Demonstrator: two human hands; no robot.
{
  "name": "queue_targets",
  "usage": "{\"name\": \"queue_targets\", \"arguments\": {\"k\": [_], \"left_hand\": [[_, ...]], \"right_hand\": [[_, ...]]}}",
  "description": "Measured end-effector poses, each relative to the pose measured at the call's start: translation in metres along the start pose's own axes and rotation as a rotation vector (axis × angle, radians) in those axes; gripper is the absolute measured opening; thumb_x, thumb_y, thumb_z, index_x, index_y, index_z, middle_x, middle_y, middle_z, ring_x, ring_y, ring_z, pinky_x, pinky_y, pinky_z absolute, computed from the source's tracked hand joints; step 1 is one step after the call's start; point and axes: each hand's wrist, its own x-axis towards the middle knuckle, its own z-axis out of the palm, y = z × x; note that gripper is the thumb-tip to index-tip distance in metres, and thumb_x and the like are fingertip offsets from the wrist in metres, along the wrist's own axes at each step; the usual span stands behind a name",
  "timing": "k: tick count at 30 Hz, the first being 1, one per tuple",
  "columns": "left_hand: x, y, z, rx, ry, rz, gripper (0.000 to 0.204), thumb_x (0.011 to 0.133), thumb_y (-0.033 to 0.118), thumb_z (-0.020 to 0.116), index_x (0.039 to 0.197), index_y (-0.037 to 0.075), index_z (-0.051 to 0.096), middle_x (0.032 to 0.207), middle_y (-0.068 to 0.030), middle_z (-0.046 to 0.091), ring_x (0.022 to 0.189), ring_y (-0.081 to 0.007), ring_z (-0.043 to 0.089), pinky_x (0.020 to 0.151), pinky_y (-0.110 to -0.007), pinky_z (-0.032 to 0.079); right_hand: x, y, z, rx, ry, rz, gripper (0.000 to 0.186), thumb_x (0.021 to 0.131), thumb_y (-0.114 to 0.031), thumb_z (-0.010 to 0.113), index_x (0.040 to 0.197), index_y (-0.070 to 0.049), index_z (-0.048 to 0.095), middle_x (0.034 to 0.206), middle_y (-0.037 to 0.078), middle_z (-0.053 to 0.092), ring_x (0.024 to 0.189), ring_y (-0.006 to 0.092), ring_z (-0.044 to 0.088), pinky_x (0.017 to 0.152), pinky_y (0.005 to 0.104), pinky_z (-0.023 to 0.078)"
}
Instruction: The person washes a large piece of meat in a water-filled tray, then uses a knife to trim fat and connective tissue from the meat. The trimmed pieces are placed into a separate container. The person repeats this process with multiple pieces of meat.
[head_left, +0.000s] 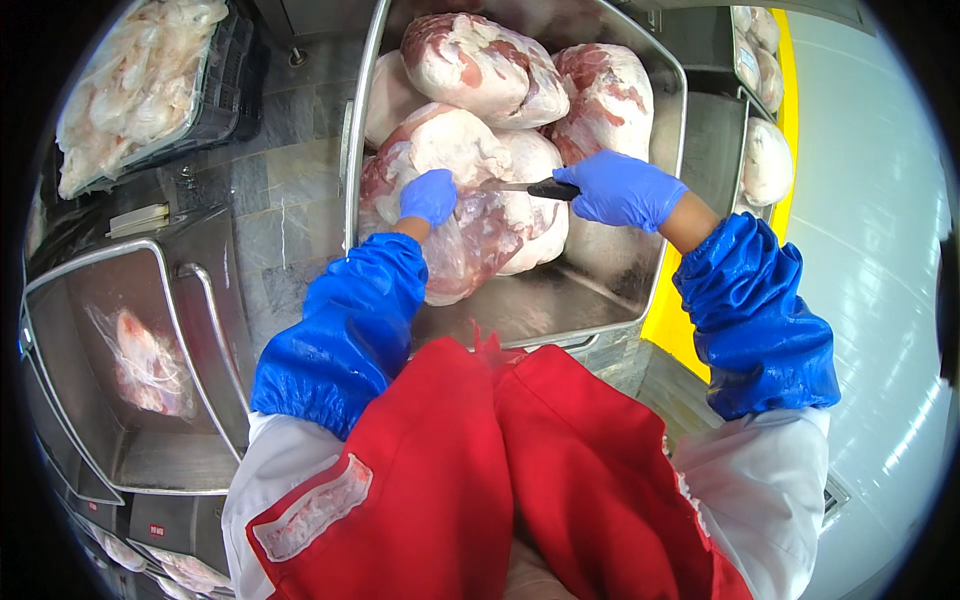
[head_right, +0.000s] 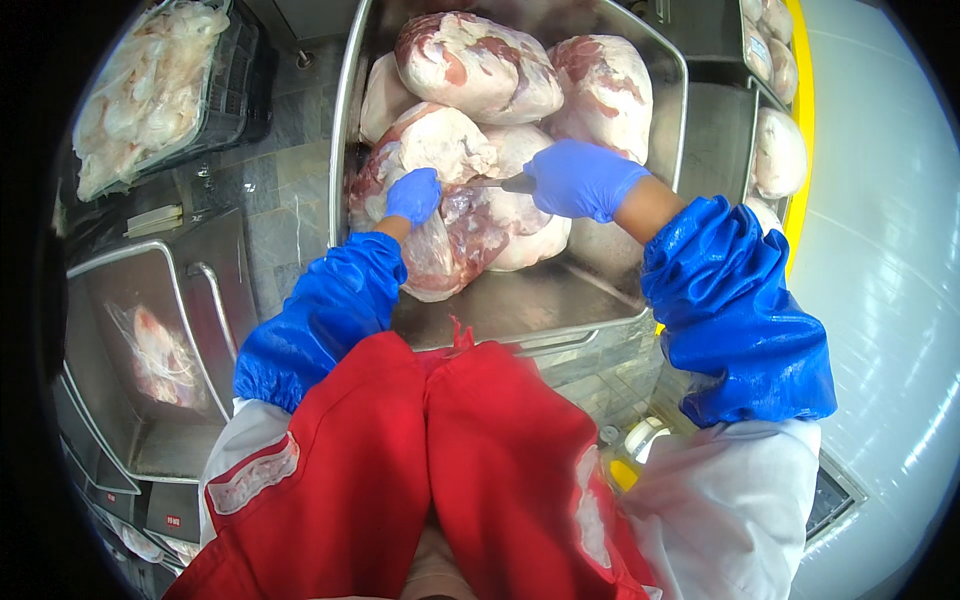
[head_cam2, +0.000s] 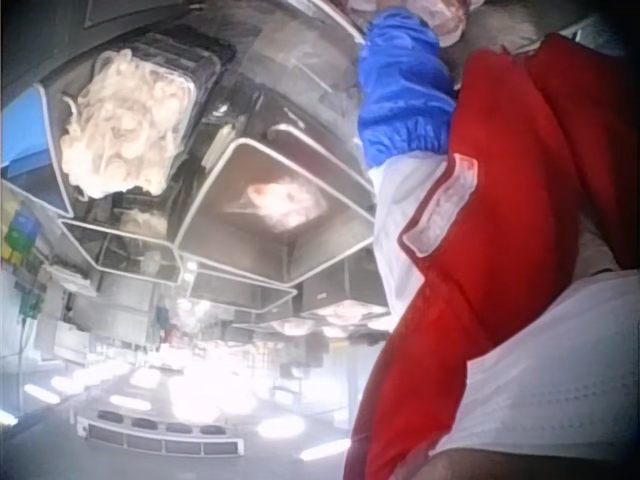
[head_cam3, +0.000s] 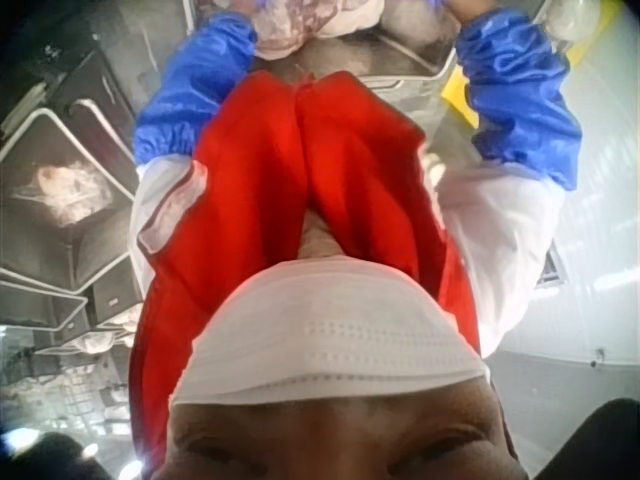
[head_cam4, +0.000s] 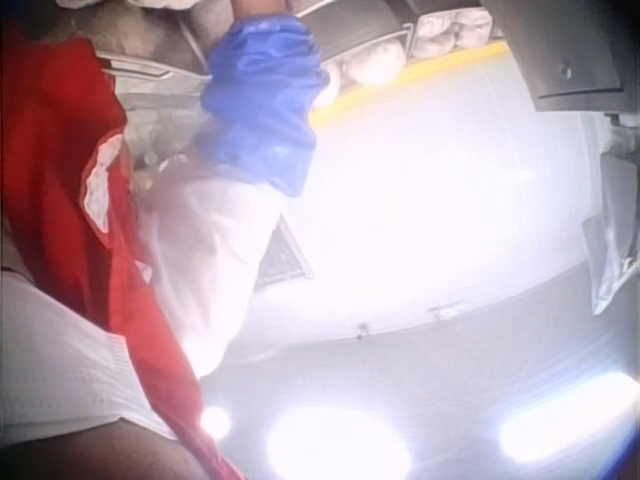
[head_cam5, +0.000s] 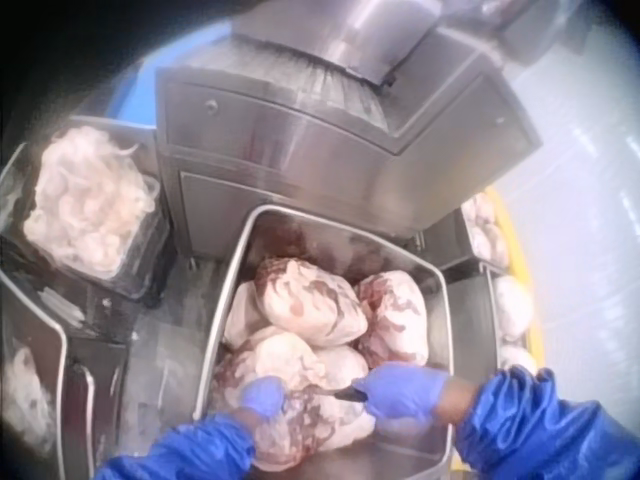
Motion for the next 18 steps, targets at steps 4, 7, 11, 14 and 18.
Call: {"name": "queue_targets", "arguments": {"k": [4, 7, 11, 14, 18], "left_hand": [[-0.003, -0.001, 0.002, -0.075, 0.056, -0.009, 0.021, 0.078, 0.023, 0.046, 0.084, 0.008, 0.06, 0.088, -0.0182, 0.06, 0.082, -0.0361, 0.057, 0.072, -0.044, 0.045], [-0.003, -0.003, 0.005, -0.1, 0.095, 0.006, 0.021, 0.078, 0.023, 0.047, 0.083, 0.008, 0.06, 0.087, -0.0182, 0.06, 0.081, -0.0361, 0.057, 0.072, -0.044, 0.045], [-0.003, -0.004, 0.007, -0.112, 0.095, -0.01, 0.021, 0.078, 0.024, 0.046, 0.083, 0.007, 0.059, 0.086, -0.0183, 0.06, 0.081, -0.0364, 0.057, 0.071, -0.045, 0.045], [0.0, -0.003, 0.008, -0.13, 0.047, -0.024, 0.021, 0.078, 0.024, 0.046, 0.083, 0.008, 0.058, 0.086, -0.0186, 0.06, 0.08, -0.037, 0.057, 0.071, -0.046, 0.044], [-0.004, -0.003, 0.008, -0.109, 0.021, -0.025, 0.021, 0.079, 0.025, 0.046, 0.083, 0.008, 0.057, 0.087, -0.0189, 0.059, 0.081, -0.0371, 0.056, 0.071, -0.046, 0.044]], "right_hand": [[0.023, 0.008, -0.008, 0.029, -0.049, 0.01, 0.034, 0.069, -0.019, 0.052, 0.1, -0.006, 0.059, 0.079, 0.02, 0.06, 0.073, 0.0353, 0.057, 0.068, 0.04, 0.045], [0.043, 0.01, -0.023, 0.024, -0.167, -0.008, 0.033, 0.066, -0.017, 0.052, 0.095, -0.004, 0.061, 0.068, 0.016, 0.06, 0.061, 0.0263, 0.059, 0.058, 0.0348, 0.046], [0.061, 0.012, -0.047, 0.291, -0.334, 0.132, 0.032, 0.063, -0.012, 0.053, 0.092, 0.0, 0.061, 0.055, 0.008, 0.057, 0.046, 0.0145, 0.054, 0.046, 0.0297, 0.043], [0.089, 0.024, -0.051, 0.261, -0.419, 0.176, 0.032, 0.062, -0.012, 0.055, 0.092, 0.001, 0.061, 0.056, 0.009, 0.057, 0.046, 0.015, 0.054, 0.046, 0.0287, 0.043], [0.087, 0.017, -0.042, 0.417, -0.296, 0.154, 0.028, 0.061, -0.011, 0.058, 0.085, 0.004, 0.061, 0.059, 0.011, 0.058, 0.046, 0.0155, 0.056, 0.046, 0.0278, 0.044]]}}
